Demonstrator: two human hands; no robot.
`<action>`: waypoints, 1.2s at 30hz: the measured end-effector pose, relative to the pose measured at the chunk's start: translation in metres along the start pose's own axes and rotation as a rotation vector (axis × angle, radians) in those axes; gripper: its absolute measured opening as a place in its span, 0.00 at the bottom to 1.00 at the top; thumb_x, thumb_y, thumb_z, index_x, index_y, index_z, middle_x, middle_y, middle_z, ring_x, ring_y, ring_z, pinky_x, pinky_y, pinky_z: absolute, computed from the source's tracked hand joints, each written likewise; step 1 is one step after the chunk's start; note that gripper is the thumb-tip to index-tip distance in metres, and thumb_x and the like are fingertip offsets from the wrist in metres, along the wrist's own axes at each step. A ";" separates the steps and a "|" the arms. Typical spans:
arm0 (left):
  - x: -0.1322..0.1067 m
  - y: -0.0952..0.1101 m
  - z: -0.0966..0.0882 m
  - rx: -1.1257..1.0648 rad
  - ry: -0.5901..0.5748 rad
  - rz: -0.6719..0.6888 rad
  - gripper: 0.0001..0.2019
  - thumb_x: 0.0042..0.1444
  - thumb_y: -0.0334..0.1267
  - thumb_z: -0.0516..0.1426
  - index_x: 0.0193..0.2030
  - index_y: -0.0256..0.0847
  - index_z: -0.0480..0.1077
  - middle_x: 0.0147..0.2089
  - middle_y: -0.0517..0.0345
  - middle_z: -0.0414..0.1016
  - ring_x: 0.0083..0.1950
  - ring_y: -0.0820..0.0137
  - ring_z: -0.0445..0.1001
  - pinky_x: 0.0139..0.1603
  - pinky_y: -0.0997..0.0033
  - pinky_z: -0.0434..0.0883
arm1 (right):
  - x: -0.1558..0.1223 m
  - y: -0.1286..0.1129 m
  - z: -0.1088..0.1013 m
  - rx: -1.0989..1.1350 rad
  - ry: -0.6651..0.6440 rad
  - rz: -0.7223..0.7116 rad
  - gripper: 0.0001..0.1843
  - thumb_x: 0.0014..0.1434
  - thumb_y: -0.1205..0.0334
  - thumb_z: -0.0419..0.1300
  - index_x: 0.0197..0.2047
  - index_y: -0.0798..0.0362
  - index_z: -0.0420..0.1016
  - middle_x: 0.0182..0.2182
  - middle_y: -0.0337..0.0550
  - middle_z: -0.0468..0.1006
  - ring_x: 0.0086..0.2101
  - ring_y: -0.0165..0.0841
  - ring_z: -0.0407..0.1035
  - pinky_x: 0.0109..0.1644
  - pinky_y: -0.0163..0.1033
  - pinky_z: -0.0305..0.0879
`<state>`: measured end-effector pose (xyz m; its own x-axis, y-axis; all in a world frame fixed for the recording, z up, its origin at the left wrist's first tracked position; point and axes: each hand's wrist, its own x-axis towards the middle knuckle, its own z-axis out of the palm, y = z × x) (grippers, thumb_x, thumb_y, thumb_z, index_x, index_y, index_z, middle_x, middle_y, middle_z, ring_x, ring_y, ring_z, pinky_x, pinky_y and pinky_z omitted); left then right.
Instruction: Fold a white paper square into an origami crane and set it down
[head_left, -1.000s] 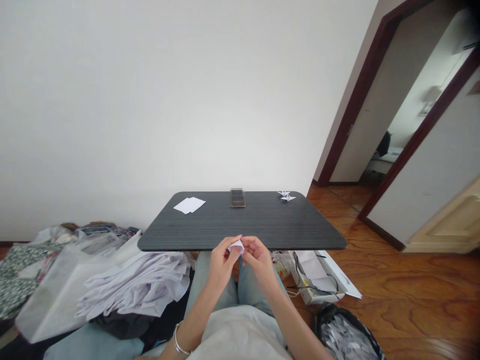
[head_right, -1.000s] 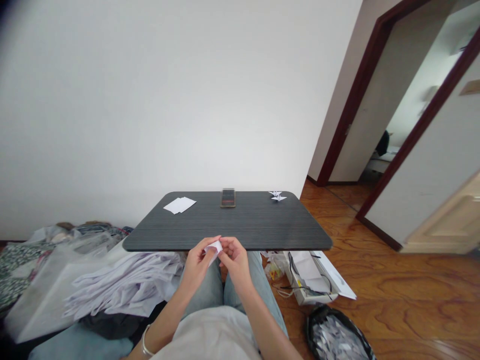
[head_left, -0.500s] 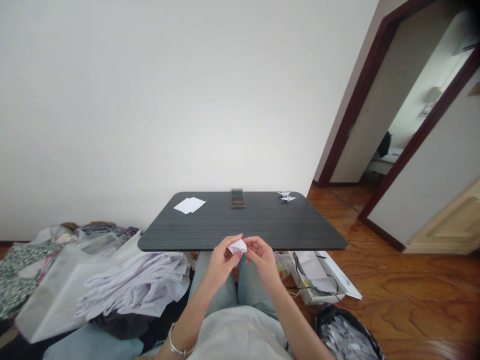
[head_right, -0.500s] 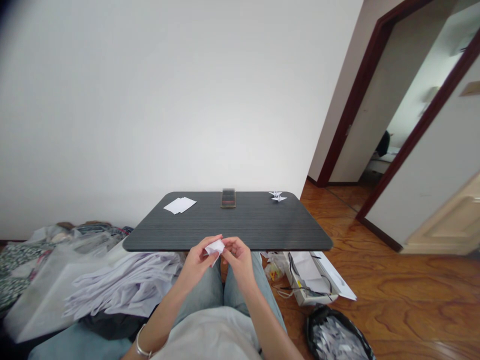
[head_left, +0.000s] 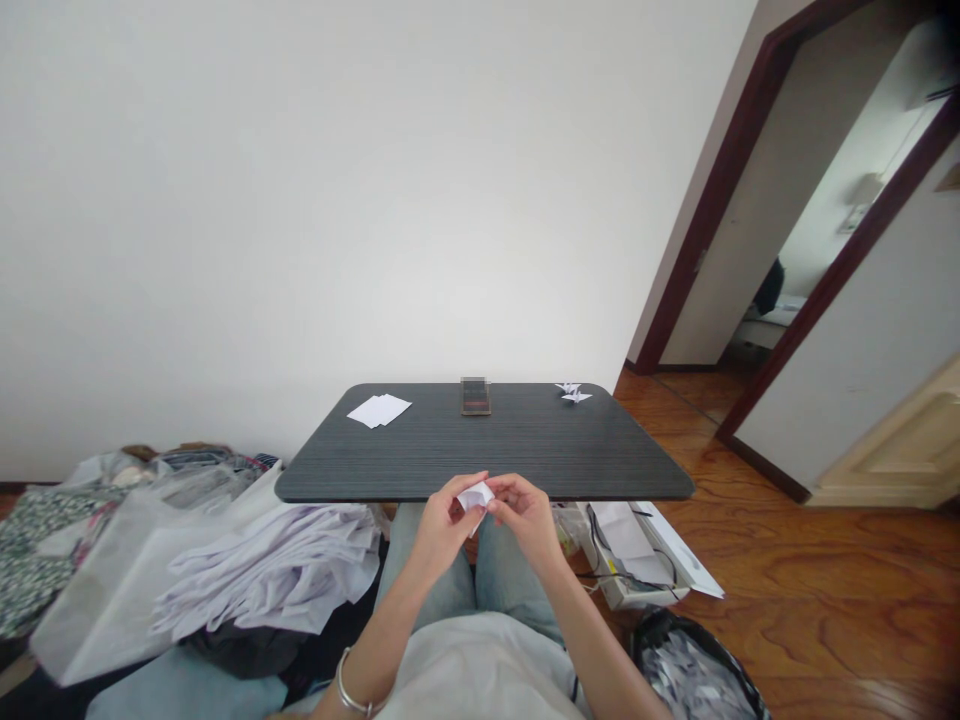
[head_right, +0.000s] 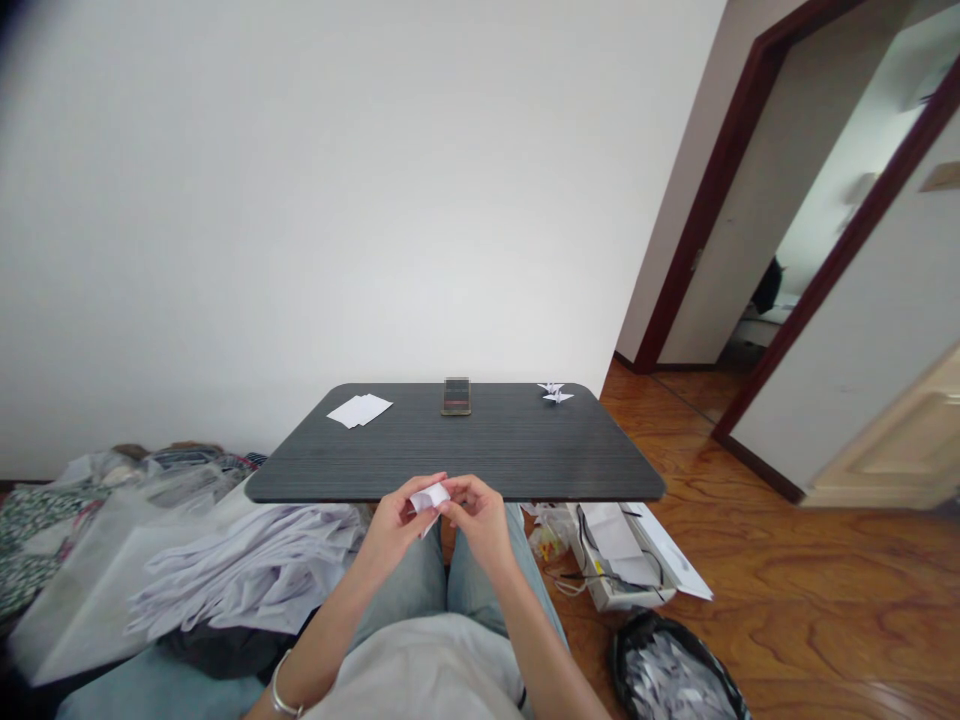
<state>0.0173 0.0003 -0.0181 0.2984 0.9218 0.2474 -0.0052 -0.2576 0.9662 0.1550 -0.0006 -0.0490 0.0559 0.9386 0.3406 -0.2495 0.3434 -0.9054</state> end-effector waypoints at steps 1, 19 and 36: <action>0.000 0.000 0.001 0.005 -0.004 0.000 0.18 0.48 0.33 0.58 0.49 0.36 0.71 0.43 0.50 0.72 0.33 0.71 0.70 0.29 0.76 0.66 | 0.000 0.001 0.000 -0.004 0.007 0.000 0.10 0.44 0.62 0.67 0.33 0.52 0.75 0.25 0.38 0.73 0.23 0.28 0.63 0.21 0.30 0.60; -0.002 0.001 0.004 0.057 -0.008 0.005 0.16 0.50 0.37 0.58 0.47 0.38 0.72 0.41 0.51 0.73 0.31 0.72 0.69 0.27 0.76 0.64 | -0.003 -0.011 -0.001 -0.341 0.077 -0.331 0.04 0.50 0.66 0.64 0.30 0.47 0.78 0.28 0.40 0.73 0.31 0.33 0.67 0.29 0.35 0.63; -0.004 0.007 0.009 -0.113 -0.140 -0.095 0.11 0.47 0.42 0.60 0.32 0.34 0.72 0.25 0.62 0.66 0.23 0.77 0.59 0.22 0.78 0.57 | -0.009 -0.016 0.000 -0.507 0.070 -0.626 0.12 0.51 0.70 0.63 0.36 0.43 0.78 0.30 0.42 0.78 0.33 0.38 0.70 0.36 0.44 0.65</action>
<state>0.0245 -0.0082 -0.0127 0.4328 0.8890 0.1496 -0.0752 -0.1298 0.9887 0.1583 -0.0145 -0.0379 0.1044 0.5608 0.8213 0.3155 0.7645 -0.5622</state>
